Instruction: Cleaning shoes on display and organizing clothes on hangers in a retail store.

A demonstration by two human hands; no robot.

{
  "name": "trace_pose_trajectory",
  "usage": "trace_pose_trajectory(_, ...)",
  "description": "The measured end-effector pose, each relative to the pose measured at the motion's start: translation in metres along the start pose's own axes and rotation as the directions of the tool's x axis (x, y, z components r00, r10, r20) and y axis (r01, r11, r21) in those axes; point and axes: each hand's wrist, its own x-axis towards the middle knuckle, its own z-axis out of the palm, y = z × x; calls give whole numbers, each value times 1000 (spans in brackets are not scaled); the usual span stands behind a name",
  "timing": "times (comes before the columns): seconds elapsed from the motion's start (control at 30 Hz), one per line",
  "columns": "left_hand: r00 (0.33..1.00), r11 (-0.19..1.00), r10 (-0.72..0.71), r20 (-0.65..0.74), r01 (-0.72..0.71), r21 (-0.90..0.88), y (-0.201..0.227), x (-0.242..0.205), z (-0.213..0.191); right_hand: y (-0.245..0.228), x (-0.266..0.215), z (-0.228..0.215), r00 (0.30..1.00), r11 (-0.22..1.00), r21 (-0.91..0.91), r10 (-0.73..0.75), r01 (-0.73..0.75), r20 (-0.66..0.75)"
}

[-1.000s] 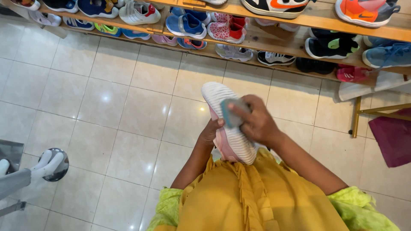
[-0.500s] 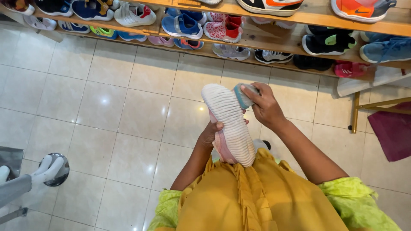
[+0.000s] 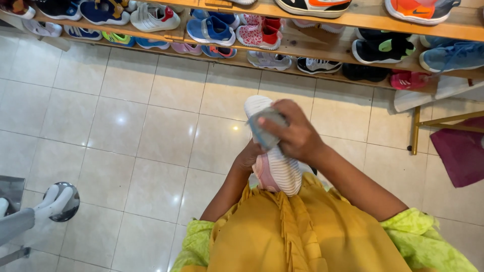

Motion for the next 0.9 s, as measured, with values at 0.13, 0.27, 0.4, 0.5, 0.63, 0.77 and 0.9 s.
trace_pose_trajectory(0.13, 999, 1000, -15, 34, 15, -2, 1, 1, 2, 42, -8, 11, 999, 1000, 2, -26, 26, 45)
trace_pose_trajectory(0.27, 999, 1000, -3, 45, 2, 5, 10, 4, 6, 61, -14, 5, 970, 974, -48, 224, -220, 95)
trace_pose_trajectory(0.4, 998, 1000, 23, -65, -23, -13, -12, -1, -32, 3, -23, 3, 991, 991, 42, 125, -127, 55)
trace_pose_trajectory(0.5, 983, 998, 48, -176, -54, -25, -15, -3, -45, 12, -47, 12, 998, 999, 47, -2, -1, 58)
trace_pose_trajectory(0.63, 977, 992, 105, -185, -115, -45, -3, 1, -42, 33, -63, 9, 979, 985, -37, 172, -169, 111)
trace_pose_trajectory(0.77, 965, 988, 133, -226, -148, -47, 2, 5, -38, -13, -47, 5, 993, 995, 95, 33, -44, 116)
trace_pose_trajectory(0.9, 963, 986, 155, -219, -163, -21, 10, 10, -43, 25, -66, 16, 988, 998, 13, 55, -57, 147)
